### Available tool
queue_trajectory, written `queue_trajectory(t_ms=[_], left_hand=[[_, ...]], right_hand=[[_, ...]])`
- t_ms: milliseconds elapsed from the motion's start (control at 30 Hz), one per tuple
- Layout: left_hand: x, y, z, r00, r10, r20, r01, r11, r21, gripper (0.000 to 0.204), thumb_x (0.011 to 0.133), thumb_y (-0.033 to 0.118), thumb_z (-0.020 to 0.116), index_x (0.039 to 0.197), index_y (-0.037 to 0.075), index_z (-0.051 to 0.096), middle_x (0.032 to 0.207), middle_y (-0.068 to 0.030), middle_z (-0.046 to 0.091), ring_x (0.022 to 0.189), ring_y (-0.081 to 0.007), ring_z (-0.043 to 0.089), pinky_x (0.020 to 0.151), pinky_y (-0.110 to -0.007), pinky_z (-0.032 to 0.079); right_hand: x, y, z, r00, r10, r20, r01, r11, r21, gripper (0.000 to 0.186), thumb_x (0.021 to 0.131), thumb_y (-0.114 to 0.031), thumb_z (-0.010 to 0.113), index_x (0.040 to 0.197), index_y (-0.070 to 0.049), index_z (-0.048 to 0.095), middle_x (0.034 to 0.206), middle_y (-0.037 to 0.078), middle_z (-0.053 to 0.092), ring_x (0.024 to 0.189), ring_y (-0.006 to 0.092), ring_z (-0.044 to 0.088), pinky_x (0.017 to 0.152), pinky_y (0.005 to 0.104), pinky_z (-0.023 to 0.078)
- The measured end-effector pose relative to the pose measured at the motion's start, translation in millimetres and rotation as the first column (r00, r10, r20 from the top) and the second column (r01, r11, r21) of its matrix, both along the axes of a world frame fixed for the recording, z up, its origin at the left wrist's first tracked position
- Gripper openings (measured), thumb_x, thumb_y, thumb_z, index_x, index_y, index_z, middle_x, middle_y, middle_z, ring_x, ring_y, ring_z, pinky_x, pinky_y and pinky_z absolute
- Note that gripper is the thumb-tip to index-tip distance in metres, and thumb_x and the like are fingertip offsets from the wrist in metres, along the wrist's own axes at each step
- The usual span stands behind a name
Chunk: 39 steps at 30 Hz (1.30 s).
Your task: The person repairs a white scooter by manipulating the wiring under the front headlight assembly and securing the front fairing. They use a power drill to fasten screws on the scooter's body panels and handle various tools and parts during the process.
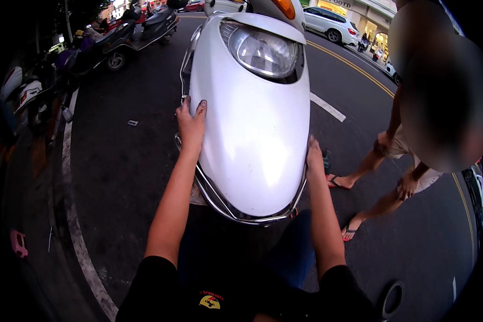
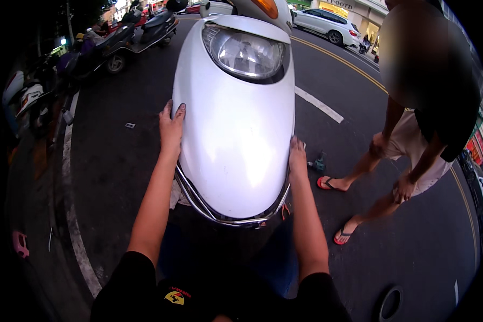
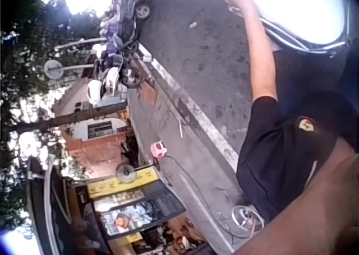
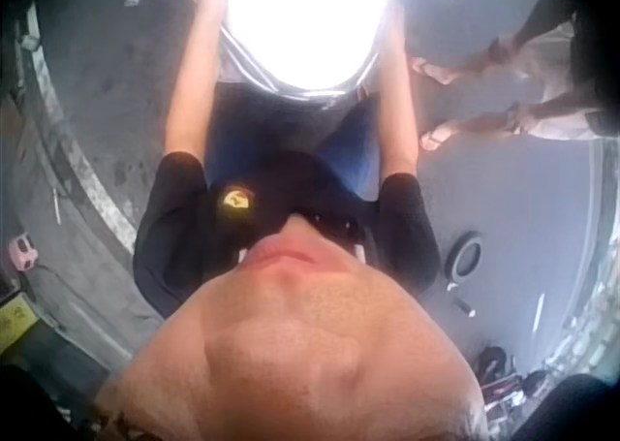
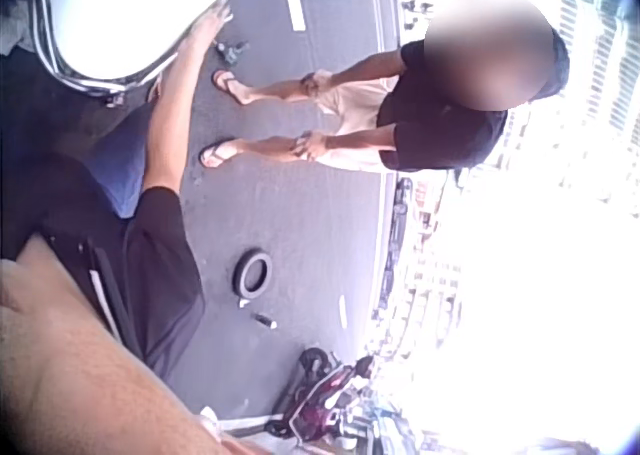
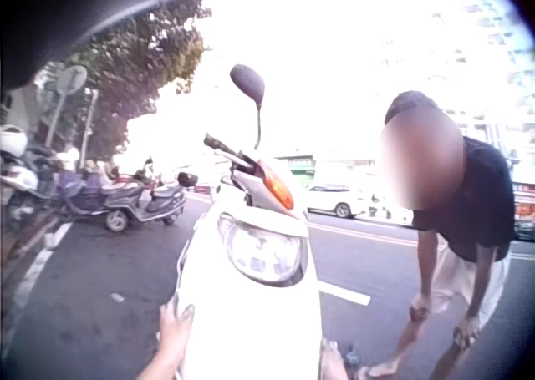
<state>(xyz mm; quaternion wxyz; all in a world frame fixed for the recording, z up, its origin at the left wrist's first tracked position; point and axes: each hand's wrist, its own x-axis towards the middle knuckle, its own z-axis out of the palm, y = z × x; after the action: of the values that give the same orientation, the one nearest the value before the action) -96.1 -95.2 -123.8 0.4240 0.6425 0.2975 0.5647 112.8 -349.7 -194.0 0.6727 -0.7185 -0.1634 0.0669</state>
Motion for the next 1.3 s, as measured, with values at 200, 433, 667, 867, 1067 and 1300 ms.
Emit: queue_trajectory(t_ms=[200, 433, 667, 867, 1067, 1300], left_hand=[[6, 1, -22, 0.991, 0.076, -0.114, -0.06, 0.989, 0.134, 0.065, 0.086, 0.038, 0.064, 0.133, -0.003, 0.044, 0.125, -0.0252, 0.046, 0.118, -0.0394, 0.046, 0.1, -0.042, 0.038], [15, 11, -13, 0.978, 0.157, -0.136, -0.121, 0.963, 0.241, 0.067, 0.089, 0.043, 0.058, 0.132, -0.006, 0.043, 0.132, -0.0245, 0.046, 0.121, -0.0392, 0.046, 0.102, -0.04, 0.037], [7, -4, -31, 0.968, 0.194, -0.16, -0.153, 0.959, 0.239, 0.068, 0.09, 0.041, 0.055, 0.135, -0.007, 0.038, 0.139, -0.0244, 0.04, 0.127, -0.038, 0.039, 0.107, -0.042, 0.03], [15, 11, -21, 0.976, 0.175, -0.132, -0.147, 0.969, 0.196, 0.064, 0.089, 0.039, 0.055, 0.134, -0.004, 0.04, 0.138, -0.0221, 0.043, 0.126, -0.037, 0.042, 0.106, -0.041, 0.032], [20, 33, -15, 0.971, 0.177, -0.16, -0.148, 0.972, 0.181, 0.06, 0.092, 0.044, 0.049, 0.137, 0.006, 0.042, 0.139, -0.0182, 0.042, 0.123, -0.0381, 0.046, 0.1, -0.042, 0.039], [15, -1, -32, 0.945, 0.264, -0.191, -0.217, 0.947, 0.236, 0.062, 0.092, 0.041, 0.05, 0.135, -0.002, 0.039, 0.136, -0.0249, 0.041, 0.123, -0.0398, 0.043, 0.102, -0.047, 0.034]], right_hand=[[58, 31, 11, 0.936, 0.23, -0.267, -0.179, 0.963, 0.203, 0.057, 0.098, -0.05, 0.039, 0.134, -0.006, 0.045, 0.129, 0.012, 0.054, 0.116, 0.0238, 0.051, 0.098, 0.0391, 0.039], [71, 36, 7, 0.891, 0.293, -0.346, -0.227, 0.949, 0.22, 0.056, 0.097, -0.054, 0.037, 0.129, -0.009, 0.051, 0.121, 0.011, 0.059, 0.107, 0.026, 0.057, 0.091, 0.0417, 0.046], [68, 51, 26, 0.917, 0.304, -0.257, -0.237, 0.936, 0.26, 0.058, 0.1, -0.049, 0.031, 0.139, -0.007, 0.039, 0.132, 0.013, 0.053, 0.114, 0.0292, 0.055, 0.096, 0.0412, 0.046], [26, 55, 47, 0.916, 0.325, -0.236, -0.254, 0.923, 0.288, 0.063, 0.098, -0.054, 0.029, 0.139, -0.007, 0.039, 0.135, 0.013, 0.05, 0.117, 0.0305, 0.053, 0.097, 0.0415, 0.045], [56, 61, 31, 0.921, 0.318, -0.225, -0.274, 0.94, 0.205, 0.064, 0.099, -0.053, 0.028, 0.14, -0.005, 0.037, 0.138, 0.013, 0.047, 0.123, 0.0302, 0.049, 0.103, 0.0405, 0.04], [34, 57, 44, 0.951, 0.269, -0.152, -0.237, 0.951, 0.199, 0.064, 0.099, -0.051, 0.028, 0.141, -0.004, 0.035, 0.139, 0.015, 0.045, 0.123, 0.0308, 0.047, 0.102, 0.0406, 0.04]])
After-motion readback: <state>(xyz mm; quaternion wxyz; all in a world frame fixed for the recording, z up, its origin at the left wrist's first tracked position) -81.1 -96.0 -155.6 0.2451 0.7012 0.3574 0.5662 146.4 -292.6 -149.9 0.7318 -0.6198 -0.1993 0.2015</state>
